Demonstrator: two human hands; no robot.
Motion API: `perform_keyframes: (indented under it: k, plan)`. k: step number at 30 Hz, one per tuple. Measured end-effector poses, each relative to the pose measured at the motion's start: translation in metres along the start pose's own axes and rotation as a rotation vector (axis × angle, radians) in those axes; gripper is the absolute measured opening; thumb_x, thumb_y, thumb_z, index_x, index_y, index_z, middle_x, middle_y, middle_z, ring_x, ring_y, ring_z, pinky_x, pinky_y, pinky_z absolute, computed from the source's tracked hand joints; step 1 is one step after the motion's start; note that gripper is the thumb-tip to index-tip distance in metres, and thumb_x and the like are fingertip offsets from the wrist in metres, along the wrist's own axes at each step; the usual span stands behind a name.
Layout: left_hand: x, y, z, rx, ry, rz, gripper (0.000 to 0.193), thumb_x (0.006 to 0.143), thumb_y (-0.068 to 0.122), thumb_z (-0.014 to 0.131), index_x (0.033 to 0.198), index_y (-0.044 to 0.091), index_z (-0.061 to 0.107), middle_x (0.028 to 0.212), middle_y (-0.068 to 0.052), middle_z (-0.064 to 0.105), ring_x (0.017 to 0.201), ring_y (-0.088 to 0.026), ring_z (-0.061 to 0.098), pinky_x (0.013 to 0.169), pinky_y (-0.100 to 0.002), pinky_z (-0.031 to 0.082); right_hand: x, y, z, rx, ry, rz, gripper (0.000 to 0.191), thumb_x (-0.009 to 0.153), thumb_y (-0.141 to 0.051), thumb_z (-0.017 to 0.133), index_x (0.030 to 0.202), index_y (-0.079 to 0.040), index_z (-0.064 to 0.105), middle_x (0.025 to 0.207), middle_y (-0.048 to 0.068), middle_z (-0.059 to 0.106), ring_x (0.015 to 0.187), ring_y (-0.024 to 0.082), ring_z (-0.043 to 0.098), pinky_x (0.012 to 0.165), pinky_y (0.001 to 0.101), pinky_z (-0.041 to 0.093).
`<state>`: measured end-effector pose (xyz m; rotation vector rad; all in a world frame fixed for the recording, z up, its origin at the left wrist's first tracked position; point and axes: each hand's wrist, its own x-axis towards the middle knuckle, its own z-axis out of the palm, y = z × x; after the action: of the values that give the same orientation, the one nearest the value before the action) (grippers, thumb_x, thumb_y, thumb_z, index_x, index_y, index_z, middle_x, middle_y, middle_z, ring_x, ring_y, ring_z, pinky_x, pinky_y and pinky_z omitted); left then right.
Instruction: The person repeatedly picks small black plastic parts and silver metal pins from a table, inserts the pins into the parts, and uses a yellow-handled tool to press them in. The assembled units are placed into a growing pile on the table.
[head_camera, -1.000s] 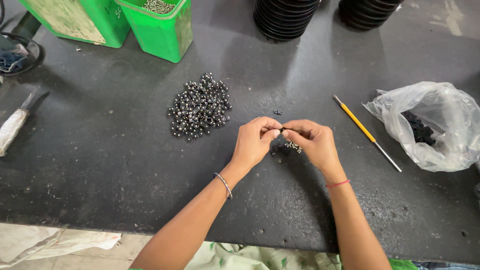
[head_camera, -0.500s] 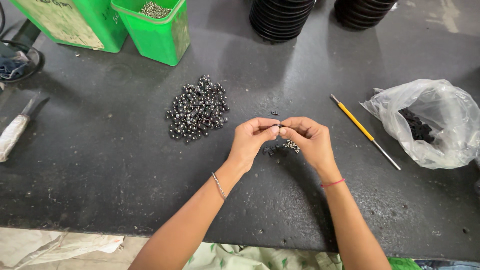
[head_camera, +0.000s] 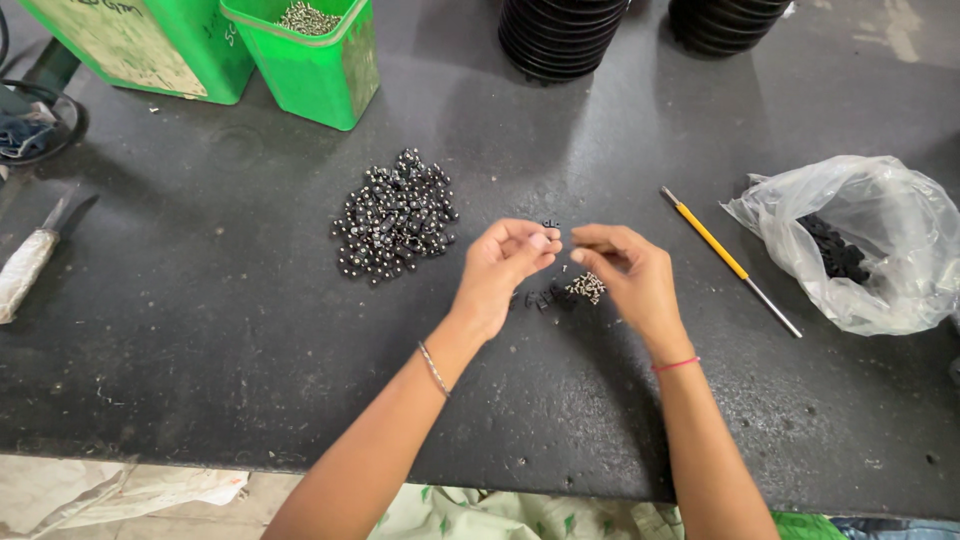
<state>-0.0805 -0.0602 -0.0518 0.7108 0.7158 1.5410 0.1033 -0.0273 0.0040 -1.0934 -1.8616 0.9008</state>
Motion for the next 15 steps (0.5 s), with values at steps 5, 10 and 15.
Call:
perform_keyframes:
  k: [5,10,15]
  plan:
    - [0.002,0.007,-0.003,-0.044,0.034,-0.095,0.025,0.099,0.011,0.065,0.122,0.003,0.068,0.105,-0.005,0.071,0.097,-0.013,0.069,0.094,-0.029,0.057,0.002,0.004,-0.003,-0.376,-0.083,-0.093,0.019,0.085,-0.014,0.077,0.104,-0.011,0.078,0.097,0.006,0.074,0.085,0.023,0.071,0.076,0.0342,0.055]
    - [0.001,0.005,-0.007,-0.107,0.008,-0.133,0.031,0.1,0.01,0.067,0.13,0.002,0.067,0.109,-0.001,0.068,0.1,-0.009,0.064,0.097,-0.024,0.053,0.0,0.011,0.004,-0.465,-0.104,-0.233,0.014,0.084,-0.016,0.076,0.097,-0.012,0.078,0.097,0.004,0.073,0.092,0.027,0.069,0.081,0.0379,0.054]
    - [0.002,0.001,-0.013,-0.127,0.014,-0.17,0.031,0.098,0.009,0.068,0.128,0.0,0.067,0.11,-0.001,0.069,0.1,-0.008,0.064,0.095,-0.024,0.053,-0.001,0.013,0.009,-0.511,-0.098,-0.262,0.009,0.085,-0.014,0.075,0.093,-0.01,0.074,0.09,0.005,0.069,0.09,0.028,0.066,0.079,0.0398,0.053]
